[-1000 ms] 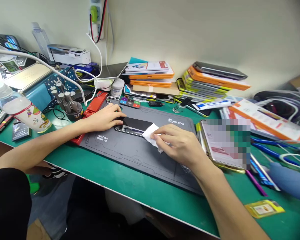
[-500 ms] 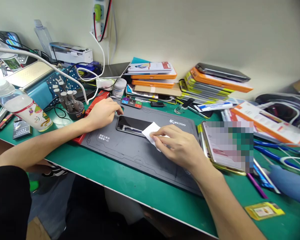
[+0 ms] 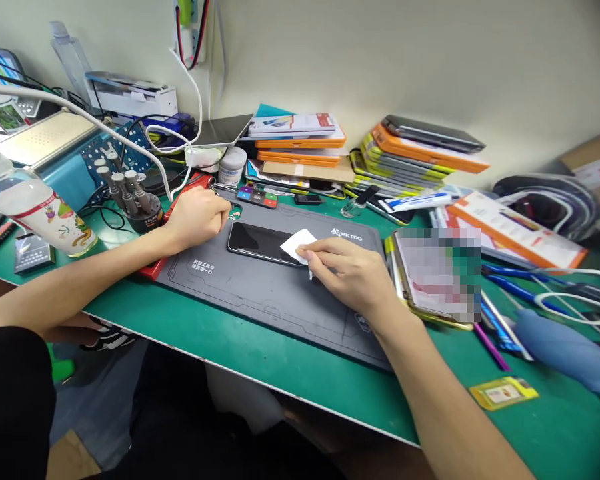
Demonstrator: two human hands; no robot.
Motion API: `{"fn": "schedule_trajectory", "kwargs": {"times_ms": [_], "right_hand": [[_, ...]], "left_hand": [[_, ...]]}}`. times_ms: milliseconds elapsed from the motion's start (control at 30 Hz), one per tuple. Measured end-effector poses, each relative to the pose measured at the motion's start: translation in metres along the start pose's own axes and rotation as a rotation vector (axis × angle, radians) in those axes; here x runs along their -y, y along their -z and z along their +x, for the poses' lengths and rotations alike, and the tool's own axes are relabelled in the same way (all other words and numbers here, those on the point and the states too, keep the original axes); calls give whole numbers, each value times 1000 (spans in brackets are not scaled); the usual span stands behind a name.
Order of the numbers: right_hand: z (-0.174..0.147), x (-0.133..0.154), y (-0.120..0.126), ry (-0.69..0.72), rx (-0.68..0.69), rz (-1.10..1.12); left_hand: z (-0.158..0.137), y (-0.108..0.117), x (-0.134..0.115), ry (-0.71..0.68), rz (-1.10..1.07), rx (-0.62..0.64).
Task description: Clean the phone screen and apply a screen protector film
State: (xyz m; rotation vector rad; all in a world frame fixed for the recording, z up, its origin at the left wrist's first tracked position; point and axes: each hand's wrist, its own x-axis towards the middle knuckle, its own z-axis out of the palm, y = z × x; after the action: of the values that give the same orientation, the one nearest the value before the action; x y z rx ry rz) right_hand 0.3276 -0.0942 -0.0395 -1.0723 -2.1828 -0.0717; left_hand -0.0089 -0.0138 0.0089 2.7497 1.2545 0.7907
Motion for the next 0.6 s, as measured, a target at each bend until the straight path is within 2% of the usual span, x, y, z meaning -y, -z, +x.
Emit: {"fn": "schedule_trajectory", "kwargs": {"times_ms": [200, 400, 600], "right_hand": [[2, 1, 3, -10, 22, -30], [5, 11, 9, 112, 20, -19], [9, 25, 4, 180, 42, 8]], "left_hand": [[0, 0, 2, 1, 11, 26], [-1, -3, 2, 7, 19, 30], [-2, -6, 2, 9, 14, 50]]}}
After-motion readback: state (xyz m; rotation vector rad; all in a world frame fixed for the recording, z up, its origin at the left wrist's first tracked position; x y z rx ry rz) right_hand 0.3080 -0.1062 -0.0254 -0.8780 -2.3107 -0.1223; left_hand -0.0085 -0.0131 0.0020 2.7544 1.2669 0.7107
